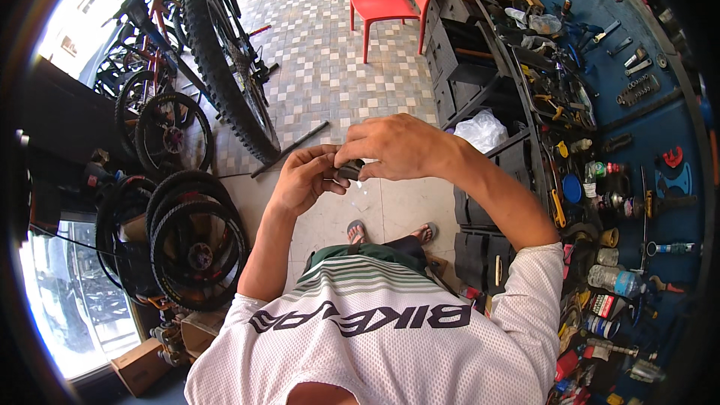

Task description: The person removes a small metal part from a bicycle's rear derailleur, then uses a bench grinder to smooth and shape the part. After grinding, the person inspects the part and reattaches it to the bicycle.

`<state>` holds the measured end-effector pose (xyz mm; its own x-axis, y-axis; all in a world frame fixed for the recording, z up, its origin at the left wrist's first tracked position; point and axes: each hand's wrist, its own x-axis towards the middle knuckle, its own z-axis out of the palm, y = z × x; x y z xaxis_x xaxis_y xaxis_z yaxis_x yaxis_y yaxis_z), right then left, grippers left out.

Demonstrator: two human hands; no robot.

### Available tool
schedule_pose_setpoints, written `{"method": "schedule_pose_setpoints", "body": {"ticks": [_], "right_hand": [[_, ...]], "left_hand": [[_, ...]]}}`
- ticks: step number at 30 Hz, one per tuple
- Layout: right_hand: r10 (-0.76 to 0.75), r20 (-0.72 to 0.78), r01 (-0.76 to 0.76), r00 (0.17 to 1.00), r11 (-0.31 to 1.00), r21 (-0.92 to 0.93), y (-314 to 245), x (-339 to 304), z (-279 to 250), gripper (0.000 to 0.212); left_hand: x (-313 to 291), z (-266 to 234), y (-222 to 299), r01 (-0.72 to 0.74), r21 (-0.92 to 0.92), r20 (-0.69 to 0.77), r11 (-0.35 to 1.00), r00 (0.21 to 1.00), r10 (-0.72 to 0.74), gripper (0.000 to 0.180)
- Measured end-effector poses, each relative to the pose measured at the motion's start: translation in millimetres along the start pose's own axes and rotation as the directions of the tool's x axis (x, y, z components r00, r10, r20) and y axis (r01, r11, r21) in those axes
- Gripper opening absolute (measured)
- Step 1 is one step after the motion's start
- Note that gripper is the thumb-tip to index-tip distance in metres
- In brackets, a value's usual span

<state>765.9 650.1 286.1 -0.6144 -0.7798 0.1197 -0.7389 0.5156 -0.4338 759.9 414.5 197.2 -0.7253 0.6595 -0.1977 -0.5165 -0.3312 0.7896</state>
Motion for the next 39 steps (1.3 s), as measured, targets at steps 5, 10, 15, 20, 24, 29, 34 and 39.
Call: {"method": "schedule_pose_setpoints", "body": {"ticks": [5, 10, 15, 20, 24, 29, 34, 39], "right_hand": [[0.016, 0.018, -0.017, 1.0, 0.999, 0.051, 7, 1, -4, 0.038], [0.134, 0.081, -0.149, 0.988, 0.967, 0.207, 8, 3, -11, 0.04], [0.165, 0.042, -0.17, 0.985, 0.94, 0.295, 17, 2, -6, 0.04], [0.107, -0.054, -0.078, 0.993, 0.917, 0.391, 28, -2, 8, 0.045], [0.084, -0.194, 0.01, 0.977, 0.898, 0.441, 31, -6, 28, 0.048], [0.218, -0.215, -0.109, 0.952, 0.897, 0.428, 20, -9, 30, 0.061], [0.46, -0.228, -0.224, 0.858, 0.735, 0.639, 17, -20, 42, 0.054], [0.565, -0.252, -0.259, 0.786, 0.67, 0.696, 12, -13, 69, 0.032]], "left_hand": [[6, -4, 1, 0.013, -0.022, 0.038, 1.0, 0.999, -0.012, 0.035], [12, -6, 3, 0.016, -0.07, 0.072, 0.997, 0.997, -0.011, 0.037], [15, -7, 1, -0.001, -0.164, 0.091, 0.986, 0.996, 0.017, 0.044], [16, -7, -5, -0.027, -0.181, 0.072, 0.983, 0.997, 0.04, 0.041], [15, -6, -6, -0.07, -0.129, 0.046, 0.989, 0.996, 0.076, 0.034], [10, -6, -10, -0.105, -0.09, -0.009, 0.99, 0.994, 0.105, 0.028], [6, 1, -12, -0.201, 0.013, -0.093, 0.979, 0.975, 0.202, 0.027], [11, 3, -20, -0.271, 0.099, -0.107, 0.957, 0.954, 0.281, 0.024]]}}
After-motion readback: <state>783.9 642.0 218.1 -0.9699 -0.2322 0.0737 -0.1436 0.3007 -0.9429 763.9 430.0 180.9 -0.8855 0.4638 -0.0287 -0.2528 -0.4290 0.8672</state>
